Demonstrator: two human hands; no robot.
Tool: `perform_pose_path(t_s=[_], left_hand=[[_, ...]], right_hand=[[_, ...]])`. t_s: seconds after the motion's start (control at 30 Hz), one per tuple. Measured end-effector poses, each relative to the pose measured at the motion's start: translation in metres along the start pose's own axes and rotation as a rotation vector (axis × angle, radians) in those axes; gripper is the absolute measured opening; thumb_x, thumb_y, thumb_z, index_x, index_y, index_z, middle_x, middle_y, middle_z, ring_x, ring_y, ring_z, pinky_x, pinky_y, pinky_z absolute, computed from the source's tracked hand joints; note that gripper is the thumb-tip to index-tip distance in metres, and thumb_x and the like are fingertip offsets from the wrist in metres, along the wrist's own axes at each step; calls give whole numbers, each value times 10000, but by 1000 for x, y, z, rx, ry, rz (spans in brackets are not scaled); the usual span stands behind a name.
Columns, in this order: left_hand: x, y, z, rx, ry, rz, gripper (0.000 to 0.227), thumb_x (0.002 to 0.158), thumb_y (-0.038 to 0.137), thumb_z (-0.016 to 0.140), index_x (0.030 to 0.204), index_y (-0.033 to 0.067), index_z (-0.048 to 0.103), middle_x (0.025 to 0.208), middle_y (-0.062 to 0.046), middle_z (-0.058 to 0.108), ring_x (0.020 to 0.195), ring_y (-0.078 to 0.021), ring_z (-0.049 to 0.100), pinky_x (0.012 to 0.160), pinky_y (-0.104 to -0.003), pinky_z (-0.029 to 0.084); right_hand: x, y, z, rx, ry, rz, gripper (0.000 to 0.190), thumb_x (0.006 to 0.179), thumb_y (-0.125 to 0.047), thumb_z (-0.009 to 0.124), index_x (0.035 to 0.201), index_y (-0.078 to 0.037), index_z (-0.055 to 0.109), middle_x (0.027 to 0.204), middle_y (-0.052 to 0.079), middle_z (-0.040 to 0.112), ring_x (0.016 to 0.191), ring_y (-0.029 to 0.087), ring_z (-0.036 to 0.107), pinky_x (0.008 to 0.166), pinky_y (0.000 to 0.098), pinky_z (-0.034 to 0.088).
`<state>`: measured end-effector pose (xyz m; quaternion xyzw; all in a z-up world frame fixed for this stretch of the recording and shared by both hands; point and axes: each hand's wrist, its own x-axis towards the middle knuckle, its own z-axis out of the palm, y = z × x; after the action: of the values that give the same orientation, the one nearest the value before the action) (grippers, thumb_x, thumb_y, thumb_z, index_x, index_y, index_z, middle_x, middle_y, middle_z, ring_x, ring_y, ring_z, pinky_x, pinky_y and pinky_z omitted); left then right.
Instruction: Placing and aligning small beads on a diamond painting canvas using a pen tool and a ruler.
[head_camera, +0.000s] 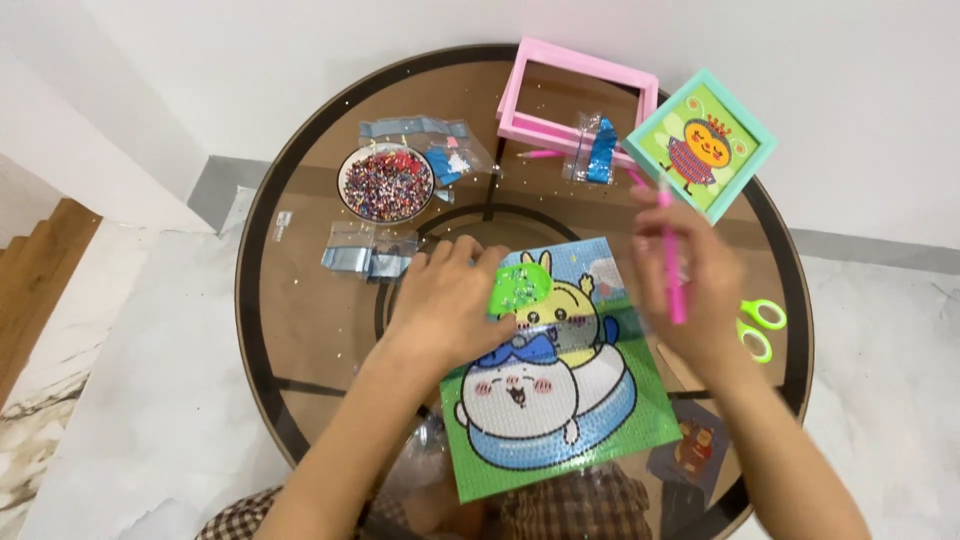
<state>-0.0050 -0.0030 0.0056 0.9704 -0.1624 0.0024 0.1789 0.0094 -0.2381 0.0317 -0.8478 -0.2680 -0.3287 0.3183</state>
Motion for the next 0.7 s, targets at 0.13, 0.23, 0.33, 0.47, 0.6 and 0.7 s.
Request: perform_pose_path(t_s=[0.13,0.23,0.33,0.47,0.6,0.7], left_hand=[[3,-3,4,27,-83,11,607,710,398,682,1222,84,587,1075,-116,534,1019,-328,517,849,-430,390],[0,-5,6,-15,-24,63,510,760,403,658,1157,87,618,1033,-113,546,1028,-319,520,904,-436,378],[-2,-7,13,-58,145,151,471,758,424,682,1086,89,641,965,-88,548,942,-303,561,879,-429,403],[-1,-7,21,-42,364,207,424,690,361,724,1021,105,653,912,-68,549,885,-277,569,830,-419,426],[-1,-7,20,-51,407,233,384,666,305,721,995,117,658,860,-51,544,843,-257,557,807,-408,431],[-2,-7,21,-50,428,239,382,643,305,739,959,107,655,857,-49,537,843,-253,548,807,-413,430]], right_hand=[[-14,10,23,29,-77,-22,170,863,-16,643,1025,-68,644,1004,79,714,840,261,691,810,376,541],[-18,7,25,284,-163,58,219,908,-21,557,1100,-8,661,851,119,703,696,268,688,679,379,572],[-26,6,30,445,-175,116,216,924,-85,532,1038,-24,706,836,83,726,585,163,661,584,306,571],[-35,10,34,469,-239,188,184,918,-83,533,917,-33,710,719,61,681,583,172,641,610,310,555],[-34,10,37,405,-293,180,149,918,-81,556,841,-50,680,647,84,637,541,225,602,550,342,514],[-29,2,36,381,-320,151,139,909,-79,571,823,-73,680,618,63,625,510,222,586,537,318,509]])
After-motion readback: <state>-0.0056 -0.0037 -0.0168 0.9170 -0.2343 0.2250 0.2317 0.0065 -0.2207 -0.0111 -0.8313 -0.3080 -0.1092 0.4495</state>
